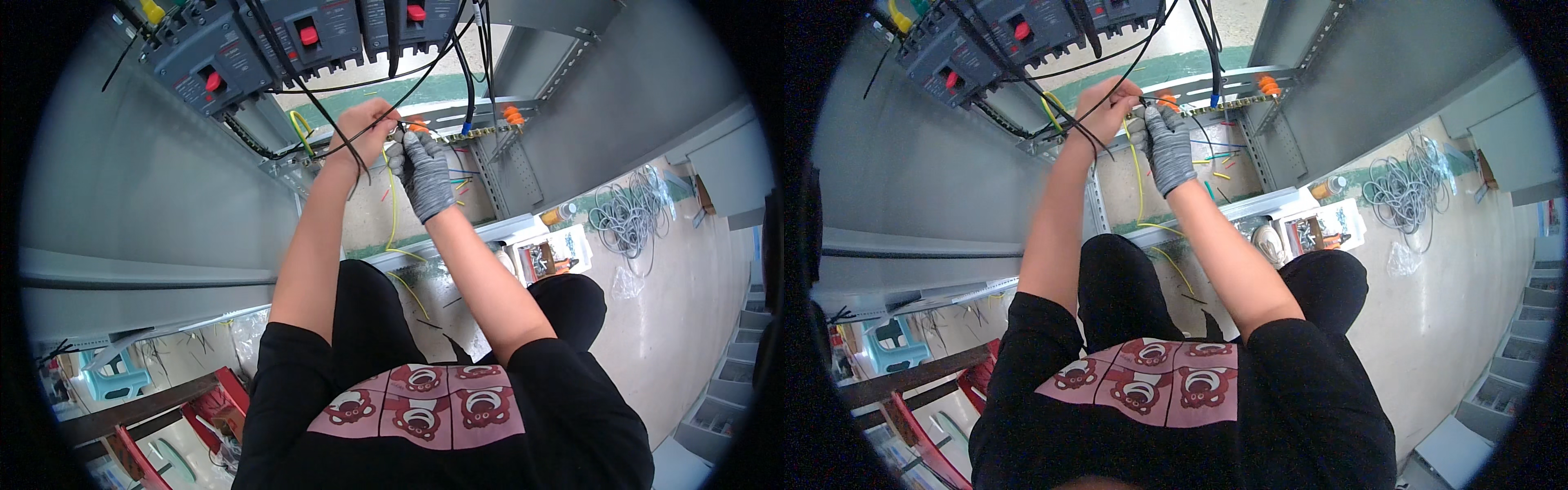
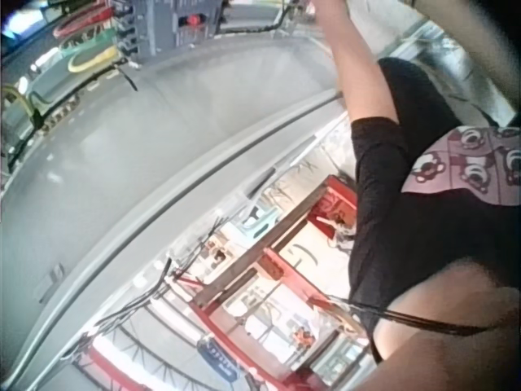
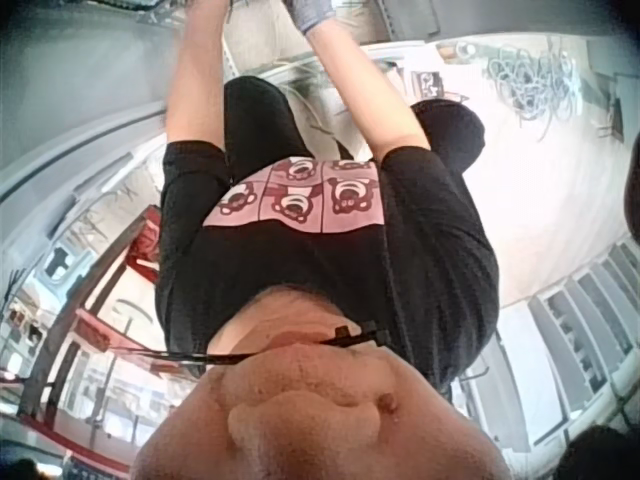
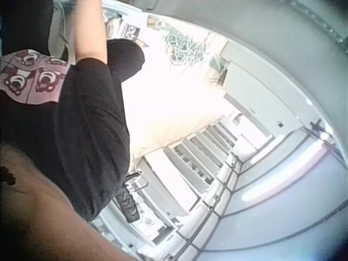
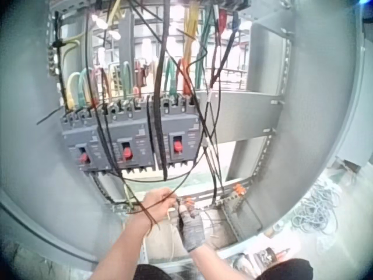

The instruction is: The person sits on the floor in front of an open electrical panel and connects multiple colored wires to terminal blocks and circuit breakers. They strip wire ends, insert them into terminals, and secure connections using tools.

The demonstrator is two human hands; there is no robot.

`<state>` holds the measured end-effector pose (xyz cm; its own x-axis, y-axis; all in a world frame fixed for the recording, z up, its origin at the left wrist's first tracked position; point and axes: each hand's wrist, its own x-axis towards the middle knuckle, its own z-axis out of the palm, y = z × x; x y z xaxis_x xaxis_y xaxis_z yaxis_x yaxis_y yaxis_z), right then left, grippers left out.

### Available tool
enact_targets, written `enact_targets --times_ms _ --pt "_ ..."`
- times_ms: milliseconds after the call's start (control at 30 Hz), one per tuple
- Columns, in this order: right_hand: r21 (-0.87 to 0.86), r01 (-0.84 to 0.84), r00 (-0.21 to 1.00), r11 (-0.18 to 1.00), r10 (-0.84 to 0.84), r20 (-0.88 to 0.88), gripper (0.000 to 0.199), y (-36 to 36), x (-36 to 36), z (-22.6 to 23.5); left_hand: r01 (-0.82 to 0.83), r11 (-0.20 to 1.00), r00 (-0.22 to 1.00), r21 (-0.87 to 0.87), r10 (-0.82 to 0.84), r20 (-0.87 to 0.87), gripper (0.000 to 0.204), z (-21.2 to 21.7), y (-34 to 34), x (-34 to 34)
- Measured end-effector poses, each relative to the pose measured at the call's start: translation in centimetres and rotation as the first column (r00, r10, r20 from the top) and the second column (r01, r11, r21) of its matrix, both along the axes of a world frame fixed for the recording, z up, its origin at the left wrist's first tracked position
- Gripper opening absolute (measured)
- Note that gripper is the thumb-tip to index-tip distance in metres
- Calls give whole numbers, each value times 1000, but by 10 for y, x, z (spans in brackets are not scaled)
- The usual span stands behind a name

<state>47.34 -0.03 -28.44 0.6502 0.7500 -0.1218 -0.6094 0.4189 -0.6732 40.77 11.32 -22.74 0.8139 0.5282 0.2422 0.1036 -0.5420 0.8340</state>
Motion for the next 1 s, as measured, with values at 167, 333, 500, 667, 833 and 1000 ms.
enact_targets --times_ms 167,333,500,667,833,1000 --pt "-229 305 897 925 -197 397 6 -6 5 23 7 946 1000 325 -12 13 12 -4 -14 0" --pt "-44 442 816 896 -381 435 4 -4 15 38 -36 987 999 157 35 12 14 -4 -11 4" --pt "-330 72 869 941 103 484 5 -17 11 3 -36 984 999 -174 41 23 13 6 -6 5" --pt "-145 -155 933 977 193 304 62 -3 41 6 27 975 991 -221 -56 -123 13 16 -8 2" --pt "-381 -290 631 878 475 613 38 -18 59 26 63 984 991 -166 -81 -109 19 23 -1 -2" --pt "-314 -288 843 905 395 365 40 -15 68 8 116 979 973 -170 -146 -181 15 24 -5 2"
